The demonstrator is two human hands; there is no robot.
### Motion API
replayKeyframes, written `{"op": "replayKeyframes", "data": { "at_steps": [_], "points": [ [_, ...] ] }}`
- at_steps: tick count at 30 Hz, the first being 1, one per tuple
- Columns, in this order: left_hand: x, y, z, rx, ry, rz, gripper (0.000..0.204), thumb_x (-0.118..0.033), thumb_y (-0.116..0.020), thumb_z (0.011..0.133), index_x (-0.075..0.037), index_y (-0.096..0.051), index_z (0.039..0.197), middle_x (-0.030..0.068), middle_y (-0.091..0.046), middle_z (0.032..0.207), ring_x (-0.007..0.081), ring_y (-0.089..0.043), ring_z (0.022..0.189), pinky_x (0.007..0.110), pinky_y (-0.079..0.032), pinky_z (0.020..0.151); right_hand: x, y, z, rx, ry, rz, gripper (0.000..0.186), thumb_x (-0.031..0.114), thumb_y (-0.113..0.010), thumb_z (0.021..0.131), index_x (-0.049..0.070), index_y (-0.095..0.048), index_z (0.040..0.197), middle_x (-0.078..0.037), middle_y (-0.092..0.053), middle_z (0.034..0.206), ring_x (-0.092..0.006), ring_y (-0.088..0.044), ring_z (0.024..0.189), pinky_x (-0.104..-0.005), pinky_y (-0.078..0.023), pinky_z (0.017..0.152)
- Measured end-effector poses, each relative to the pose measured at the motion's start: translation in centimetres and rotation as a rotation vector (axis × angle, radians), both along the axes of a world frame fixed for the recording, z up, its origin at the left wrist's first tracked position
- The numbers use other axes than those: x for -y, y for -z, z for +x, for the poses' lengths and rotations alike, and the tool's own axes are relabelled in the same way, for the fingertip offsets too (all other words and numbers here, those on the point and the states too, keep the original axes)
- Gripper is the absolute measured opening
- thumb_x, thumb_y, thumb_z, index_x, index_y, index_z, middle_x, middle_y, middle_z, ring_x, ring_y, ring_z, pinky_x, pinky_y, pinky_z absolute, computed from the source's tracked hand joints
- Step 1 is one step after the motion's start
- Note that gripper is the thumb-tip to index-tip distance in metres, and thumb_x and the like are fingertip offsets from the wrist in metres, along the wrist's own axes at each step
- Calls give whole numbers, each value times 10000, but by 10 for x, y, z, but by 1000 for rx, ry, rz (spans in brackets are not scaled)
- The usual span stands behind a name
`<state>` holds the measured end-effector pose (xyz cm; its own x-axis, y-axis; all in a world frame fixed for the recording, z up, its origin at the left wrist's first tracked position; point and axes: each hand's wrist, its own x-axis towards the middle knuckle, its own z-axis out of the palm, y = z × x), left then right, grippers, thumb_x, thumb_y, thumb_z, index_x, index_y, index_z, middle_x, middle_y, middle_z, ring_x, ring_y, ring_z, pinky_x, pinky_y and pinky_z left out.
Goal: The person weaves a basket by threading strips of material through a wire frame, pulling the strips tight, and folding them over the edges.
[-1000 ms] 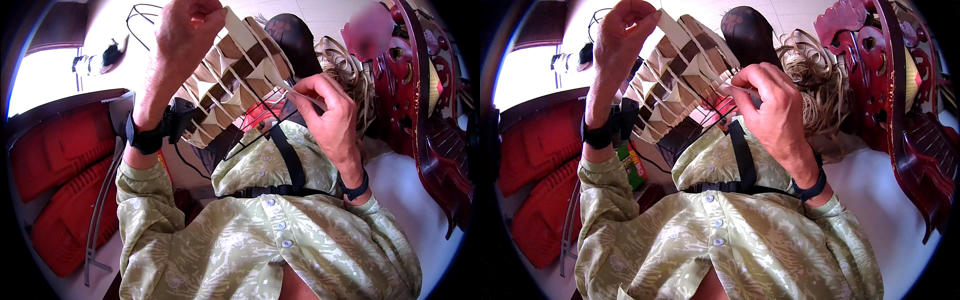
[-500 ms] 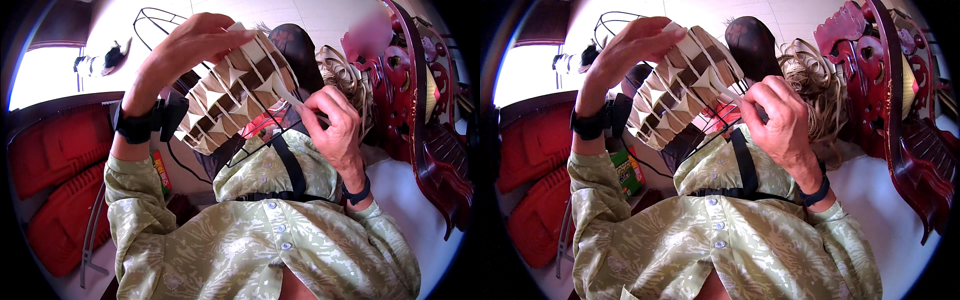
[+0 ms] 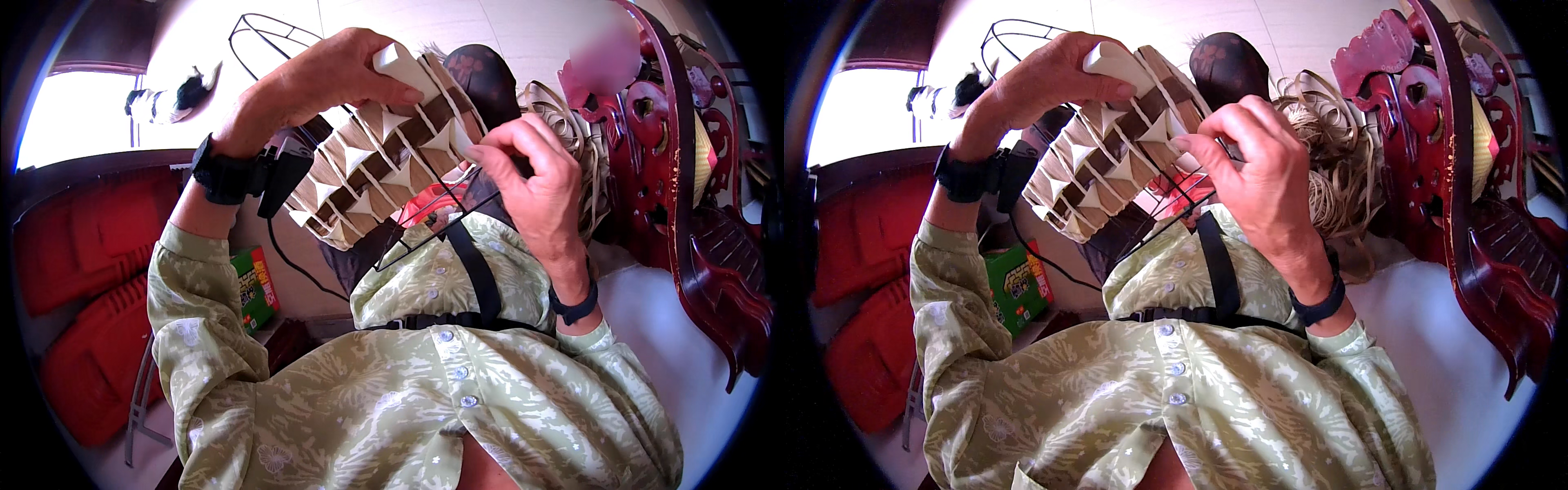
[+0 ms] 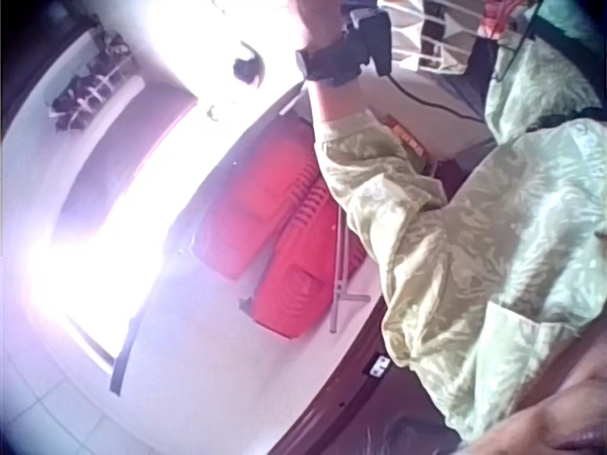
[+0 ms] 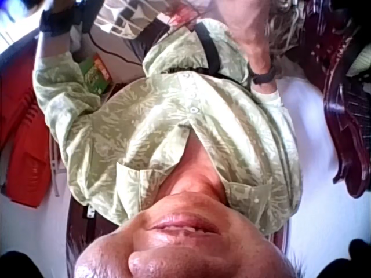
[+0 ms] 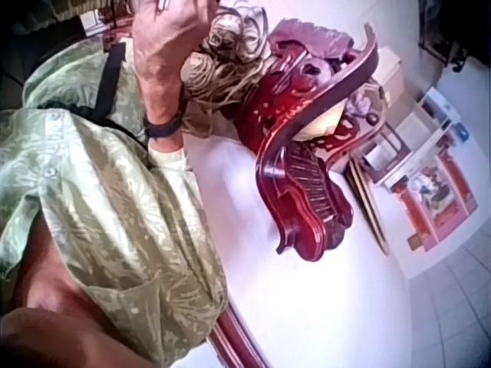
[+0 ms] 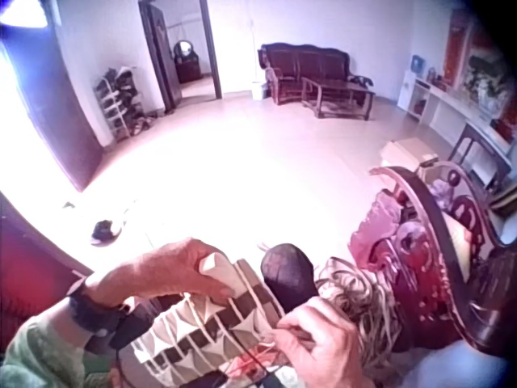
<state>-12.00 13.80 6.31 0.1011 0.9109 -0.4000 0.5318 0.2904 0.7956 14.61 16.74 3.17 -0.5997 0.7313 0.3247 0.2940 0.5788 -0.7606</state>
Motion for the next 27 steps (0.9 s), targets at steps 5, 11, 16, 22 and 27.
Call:
{"op": "replayKeyframes", "data": {
  "at_steps": [5, 11, 16, 22, 27],
  "points": [
    [5, 6, 0, 31, -8, 115, 498, -330, -781, 892, 41, -638, 1191, 132, -750, 1020, 165, -724, 857, 286, -574, 781, -29, -10, 5, -60, -24, -277, 147, 154, -697, 948, 7, -702, 963, -53, -705, 779, -96, -635, 712, -266, -511, 666],
    [28, 1, 35, -152, -366, 325, 504, -383, -741, 906, 60, -611, 1108, 123, -738, 921, 111, -668, 822, 271, -518, 678, -78, -9, -54, 7, -257, -112, 204, 177, -685, 942, 33, -738, 1076, -68, -733, 824, -82, -654, 739, -255, -519, 680],
    [31, 21, 29, -135, -394, 476, 369, -236, -755, 906, 55, -630, 1097, 151, -746, 884, 169, -712, 786, 303, -566, 699, -92, -11, -71, 165, -460, -318, 203, 135, -668, 976, 19, -717, 1135, 17, -716, 948, -47, -639, 915, -209, -524, 841],
    [38, 33, 21, 54, -325, 527, 258, -42, -665, 940, 24, -617, 1185, 90, -721, 1021, 129, -693, 968, 254, -554, 820, -112, 7, -80, 83, -536, -398, 144, 85, -663, 964, 23, -730, 1076, 17, -706, 926, -40, -631, 877, -192, -514, 792],
    [33, 27, 28, -30, -385, 534, 243, -164, -680, 933, 5, -670, 1107, 148, -741, 927, 181, -717, 847, 309, -572, 715, -96, -26, -90, -282, -364, -18, 144, 60, -743, 896, 2, -707, 1022, -18, -649, 860, -77, -601, 816, -234, -478, 731]
  ]
}}
